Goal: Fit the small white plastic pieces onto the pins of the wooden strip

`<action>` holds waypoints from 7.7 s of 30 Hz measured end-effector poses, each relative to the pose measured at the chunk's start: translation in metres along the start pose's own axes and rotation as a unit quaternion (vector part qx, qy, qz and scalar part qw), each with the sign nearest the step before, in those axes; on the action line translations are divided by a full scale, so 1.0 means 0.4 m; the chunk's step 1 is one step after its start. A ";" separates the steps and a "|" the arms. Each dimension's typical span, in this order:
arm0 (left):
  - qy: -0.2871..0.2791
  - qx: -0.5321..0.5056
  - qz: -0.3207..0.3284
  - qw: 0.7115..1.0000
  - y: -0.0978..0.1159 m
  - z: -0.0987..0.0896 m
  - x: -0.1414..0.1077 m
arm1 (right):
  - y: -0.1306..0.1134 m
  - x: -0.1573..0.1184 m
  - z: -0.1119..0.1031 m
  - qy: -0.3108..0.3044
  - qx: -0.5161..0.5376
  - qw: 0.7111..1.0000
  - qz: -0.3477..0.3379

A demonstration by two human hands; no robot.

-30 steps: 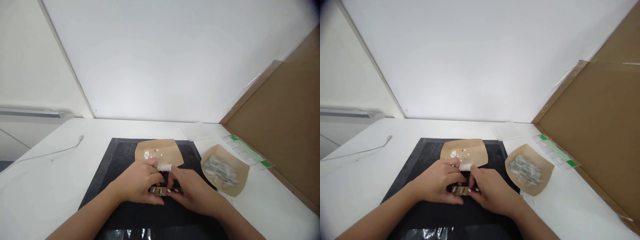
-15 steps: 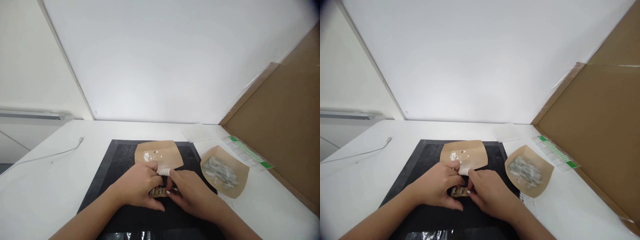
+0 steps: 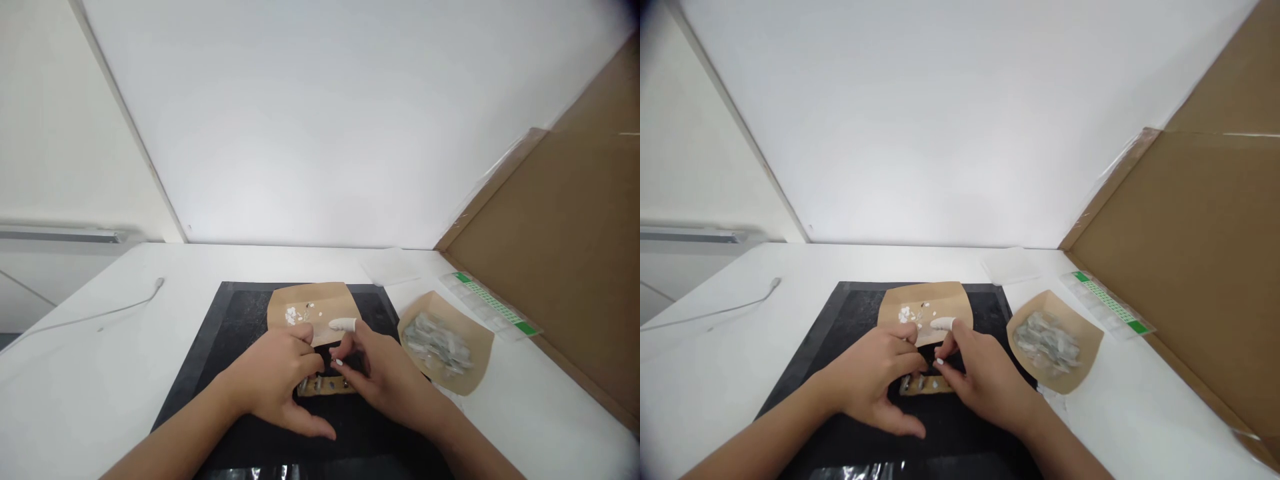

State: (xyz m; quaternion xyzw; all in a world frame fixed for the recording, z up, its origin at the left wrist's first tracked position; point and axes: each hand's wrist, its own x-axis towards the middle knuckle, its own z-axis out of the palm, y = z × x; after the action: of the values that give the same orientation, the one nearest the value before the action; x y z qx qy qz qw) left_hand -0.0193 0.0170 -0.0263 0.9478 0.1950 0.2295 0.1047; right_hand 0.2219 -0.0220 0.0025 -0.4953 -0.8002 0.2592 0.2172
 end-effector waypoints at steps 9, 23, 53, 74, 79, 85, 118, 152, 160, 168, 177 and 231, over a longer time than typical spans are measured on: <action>0.083 -0.010 0.033 0.996 0.006 -0.017 0.002 | -0.012 0.009 -0.002 0.025 0.148 0.988 0.035; 0.194 -0.074 0.028 0.978 0.027 -0.033 0.024 | -0.012 0.007 0.014 0.018 0.257 0.966 0.010; 0.153 -0.224 -0.043 0.962 0.045 -0.051 0.033 | -0.022 -0.007 0.028 0.137 0.132 0.978 -0.082; 0.167 -0.149 -0.102 0.969 0.068 -0.046 0.027 | -0.031 -0.001 0.015 0.086 0.169 0.980 -0.067; 0.166 -0.150 -0.075 0.972 0.070 -0.047 0.026 | -0.031 0.004 0.031 0.053 0.112 0.988 -0.095; 0.189 -0.152 -0.051 0.969 0.075 -0.048 0.031 | -0.026 0.001 0.038 0.062 0.054 0.986 -0.148; 0.265 -0.108 -0.035 0.957 0.061 -0.032 0.034 | -0.053 0.009 0.069 0.190 0.012 0.975 -0.116; 0.183 -0.194 -0.154 0.952 0.083 -0.037 0.036 | -0.066 -0.003 0.054 0.076 0.202 0.976 0.007; 0.181 -0.238 -0.172 0.939 0.084 -0.044 0.038 | -0.064 -0.003 0.049 0.051 0.261 0.964 0.022; 0.166 -0.317 -0.207 0.911 0.078 -0.043 0.032 | -0.056 0.000 0.043 0.041 0.268 0.963 -0.011; 0.151 -0.392 -0.183 0.889 0.067 -0.060 0.025 | -0.052 0.005 0.030 0.070 0.166 0.979 -0.096; 0.128 -0.552 -0.316 0.761 0.090 -0.046 0.037 | -0.020 0.019 0.043 0.076 0.036 0.972 -0.219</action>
State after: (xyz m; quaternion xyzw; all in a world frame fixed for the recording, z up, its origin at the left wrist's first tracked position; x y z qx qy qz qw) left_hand -0.0045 -0.0074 0.0059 0.5722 0.3347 0.3704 0.6506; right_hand 0.2029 -0.0215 -0.0049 -0.3184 -0.8605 0.1959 0.3461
